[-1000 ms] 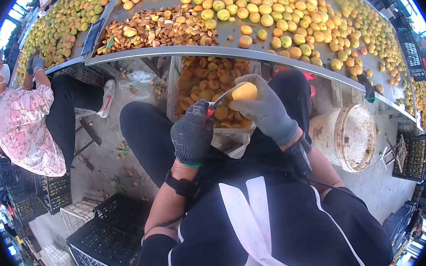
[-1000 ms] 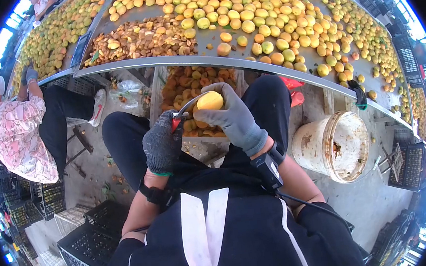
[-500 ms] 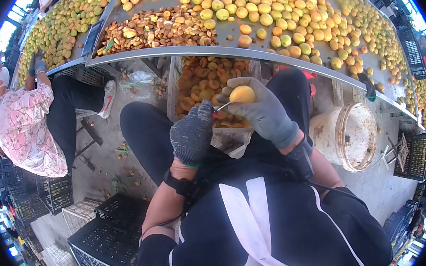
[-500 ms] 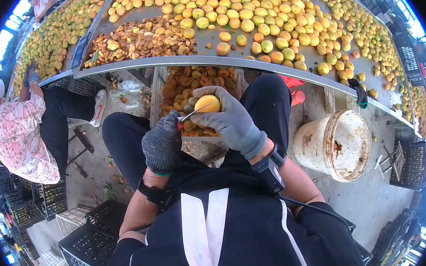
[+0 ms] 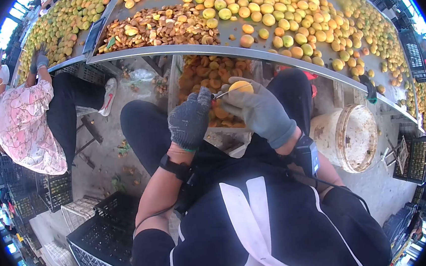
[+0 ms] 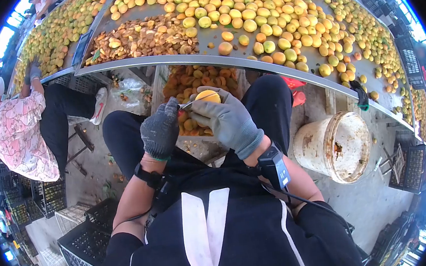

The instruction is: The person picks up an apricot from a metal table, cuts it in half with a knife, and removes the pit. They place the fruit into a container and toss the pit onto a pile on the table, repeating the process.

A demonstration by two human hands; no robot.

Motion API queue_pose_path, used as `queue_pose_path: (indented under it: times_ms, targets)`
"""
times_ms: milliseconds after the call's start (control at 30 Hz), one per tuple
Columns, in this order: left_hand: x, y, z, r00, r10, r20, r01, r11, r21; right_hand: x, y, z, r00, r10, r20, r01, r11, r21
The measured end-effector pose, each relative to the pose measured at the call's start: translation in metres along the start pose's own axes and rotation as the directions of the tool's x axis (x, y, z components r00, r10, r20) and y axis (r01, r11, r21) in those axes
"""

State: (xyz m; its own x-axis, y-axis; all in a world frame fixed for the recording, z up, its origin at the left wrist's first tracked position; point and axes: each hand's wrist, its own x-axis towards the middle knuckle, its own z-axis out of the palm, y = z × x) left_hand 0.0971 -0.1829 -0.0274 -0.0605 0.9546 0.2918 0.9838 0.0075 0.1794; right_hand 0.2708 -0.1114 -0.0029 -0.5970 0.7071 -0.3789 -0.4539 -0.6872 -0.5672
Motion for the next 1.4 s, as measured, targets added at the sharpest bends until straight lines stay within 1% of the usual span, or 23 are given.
queue_pose_path:
  times_ms: [67,133,233,367,433,567,600,667,700,733,767,800,833,867,900,933,1000,1067,1133,1167,1233,1300,1400]
  targets:
    - [0.005,-0.003,0.011,0.999,0.010,-0.041,-0.013,0.998,-0.062,0.009,0.004,-0.004,1.000,-0.023,0.014,0.023,1.000,0.021]
    - [0.009,-0.001,0.020,0.998,-0.021,-0.059,0.017,0.997,-0.073,0.017,0.013,-0.006,0.975,-0.205,-0.089,0.198,0.977,-0.080]
    - [0.007,0.004,0.033,0.995,-0.083,-0.054,0.074,0.987,-0.145,0.025,0.016,-0.011,0.968,-0.238,-0.076,0.237,0.971,-0.018]
    - [0.003,0.010,0.044,0.985,-0.169,0.024,0.168,0.944,-0.283,0.028,0.019,-0.019,0.953,-0.303,-0.027,0.301,0.951,-0.069]
    - [0.002,0.011,0.051,0.984,-0.173,0.048,0.179,0.933,-0.313,0.032,0.023,-0.025,0.949,-0.315,0.015,0.314,0.948,0.039]
    - [0.004,0.010,0.066,0.975,-0.210,0.074,0.222,0.887,-0.405,0.038,0.028,-0.029,0.942,-0.335,0.015,0.333,0.941,0.068]
    - [0.004,0.002,0.076,0.975,-0.211,0.075,0.223,0.887,-0.405,0.038,0.030,-0.029,0.928,-0.371,0.033,0.370,0.929,0.034]
    - [0.004,-0.019,0.094,0.926,-0.340,0.164,0.376,0.873,-0.311,0.034,0.030,-0.023,0.913,-0.403,0.055,0.404,0.915,-0.004]
    - [0.004,-0.018,0.086,0.950,-0.290,0.120,0.313,0.856,-0.412,0.029,0.027,-0.013,0.914,-0.396,0.093,0.400,0.916,-0.031]
    - [0.007,-0.014,0.081,0.950,-0.289,0.121,0.313,0.856,-0.412,0.026,0.026,-0.009,0.913,-0.388,0.127,0.397,0.916,-0.055]
    - [0.010,-0.010,0.079,0.953,-0.283,0.105,0.299,0.840,-0.453,0.028,0.024,-0.011,0.907,-0.407,0.111,0.421,0.862,-0.281]
    - [0.013,-0.008,0.077,0.958,-0.274,0.088,0.281,0.824,-0.492,0.029,0.022,-0.015,0.906,-0.411,0.106,0.424,0.862,-0.278]
    - [0.014,-0.008,0.075,0.960,-0.267,0.089,0.275,0.826,-0.492,0.030,0.017,-0.022,0.950,-0.306,0.067,0.308,0.874,-0.376]
    - [0.013,-0.007,0.074,0.933,-0.303,0.193,0.356,0.704,-0.615,0.028,0.014,-0.027,0.980,-0.200,0.015,0.184,0.865,-0.468]
    - [0.012,-0.006,0.073,0.898,-0.320,0.301,0.435,0.554,-0.710,0.026,0.013,-0.030,0.979,-0.203,0.012,0.185,0.863,-0.469]
    - [0.013,-0.003,0.061,0.898,-0.317,0.304,0.435,0.551,-0.712,0.024,0.012,-0.031,0.983,-0.180,0.030,0.176,0.894,-0.412]
    - [0.014,0.001,0.040,0.867,-0.334,0.370,0.481,0.364,-0.798,0.019,0.006,-0.035,0.987,-0.155,0.047,0.162,0.920,-0.356]
    - [0.012,-0.003,0.042,0.854,-0.364,0.371,0.493,0.338,-0.802,0.013,-0.003,-0.036,0.970,0.109,0.218,-0.126,0.990,0.064]
    - [0.014,-0.002,0.034,0.780,-0.370,0.504,0.561,0.057,-0.826,0.012,0.000,-0.040,0.969,0.083,0.233,-0.112,0.987,0.114]
    - [0.013,-0.002,0.035,0.779,-0.370,0.506,0.562,0.056,-0.825,0.013,0.003,-0.041,0.978,0.059,0.199,-0.083,0.990,0.115]
    - [0.012,-0.002,0.037,0.741,-0.372,0.558,0.570,-0.090,-0.817,0.013,0.003,-0.040,0.986,0.034,0.165,-0.054,0.992,0.116]
    - [0.008,-0.006,0.044,0.749,-0.376,0.545,0.556,-0.091,-0.826,0.011,0.001,-0.038,0.945,0.154,0.290,-0.205,0.967,0.154]
    - [0.009,-0.008,0.046,0.745,-0.386,0.544,0.552,-0.103,-0.828,0.006,0.002,-0.035,0.919,0.281,0.276,-0.332,0.929,0.161]
